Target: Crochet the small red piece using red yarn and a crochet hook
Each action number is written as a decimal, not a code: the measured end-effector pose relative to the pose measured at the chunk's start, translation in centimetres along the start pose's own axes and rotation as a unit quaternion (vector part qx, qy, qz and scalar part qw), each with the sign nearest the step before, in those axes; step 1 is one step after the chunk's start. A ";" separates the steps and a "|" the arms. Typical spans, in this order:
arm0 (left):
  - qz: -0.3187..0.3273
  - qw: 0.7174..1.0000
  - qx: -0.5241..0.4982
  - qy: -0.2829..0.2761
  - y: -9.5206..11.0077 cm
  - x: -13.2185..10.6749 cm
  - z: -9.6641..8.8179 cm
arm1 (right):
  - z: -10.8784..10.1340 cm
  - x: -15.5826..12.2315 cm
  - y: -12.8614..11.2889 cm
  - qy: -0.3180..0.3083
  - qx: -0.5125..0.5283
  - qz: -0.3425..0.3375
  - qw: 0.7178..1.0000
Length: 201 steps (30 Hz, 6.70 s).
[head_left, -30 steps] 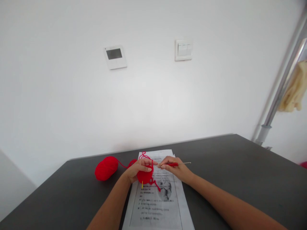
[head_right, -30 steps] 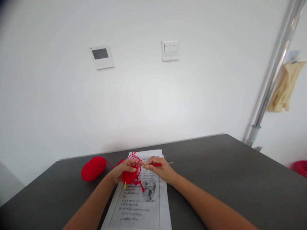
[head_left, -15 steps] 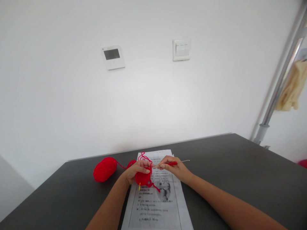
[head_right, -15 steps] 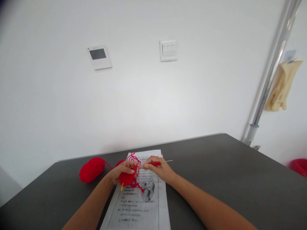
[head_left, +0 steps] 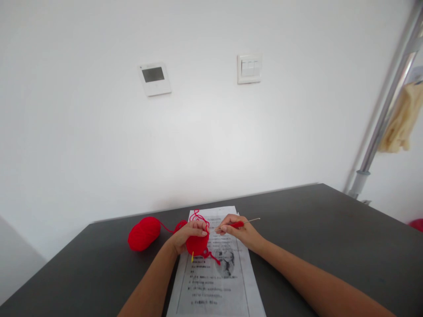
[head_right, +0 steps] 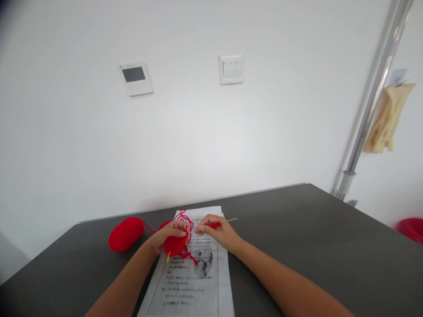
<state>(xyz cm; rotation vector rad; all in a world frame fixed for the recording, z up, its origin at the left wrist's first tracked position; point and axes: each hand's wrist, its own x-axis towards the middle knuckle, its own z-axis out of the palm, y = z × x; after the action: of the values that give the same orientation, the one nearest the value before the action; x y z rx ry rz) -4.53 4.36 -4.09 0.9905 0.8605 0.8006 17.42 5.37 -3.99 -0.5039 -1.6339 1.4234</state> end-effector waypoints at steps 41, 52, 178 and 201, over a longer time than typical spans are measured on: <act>0.061 0.996 0.008 0.063 0.2 0.6 2.8 | 0.0 -0.5 0.2 0.004 -0.270 -0.181 0.946; 0.084 0.993 0.058 0.060 0.1 1.4 4.9 | -0.7 -0.3 1.4 0.013 -0.274 -0.223 0.936; 0.153 0.967 -0.113 0.167 -1.8 2.7 5.0 | -0.4 -0.3 0.7 -0.055 -0.497 -0.278 0.820; 0.194 0.950 0.121 0.211 -1.9 3.5 3.0 | -0.7 -0.2 1.5 -0.066 -0.445 -0.239 0.860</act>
<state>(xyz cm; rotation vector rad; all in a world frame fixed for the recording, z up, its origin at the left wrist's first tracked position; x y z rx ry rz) -0.05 5.70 -5.85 1.2503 1.1690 1.2971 17.75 6.04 -5.49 -0.4509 -2.2934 0.2754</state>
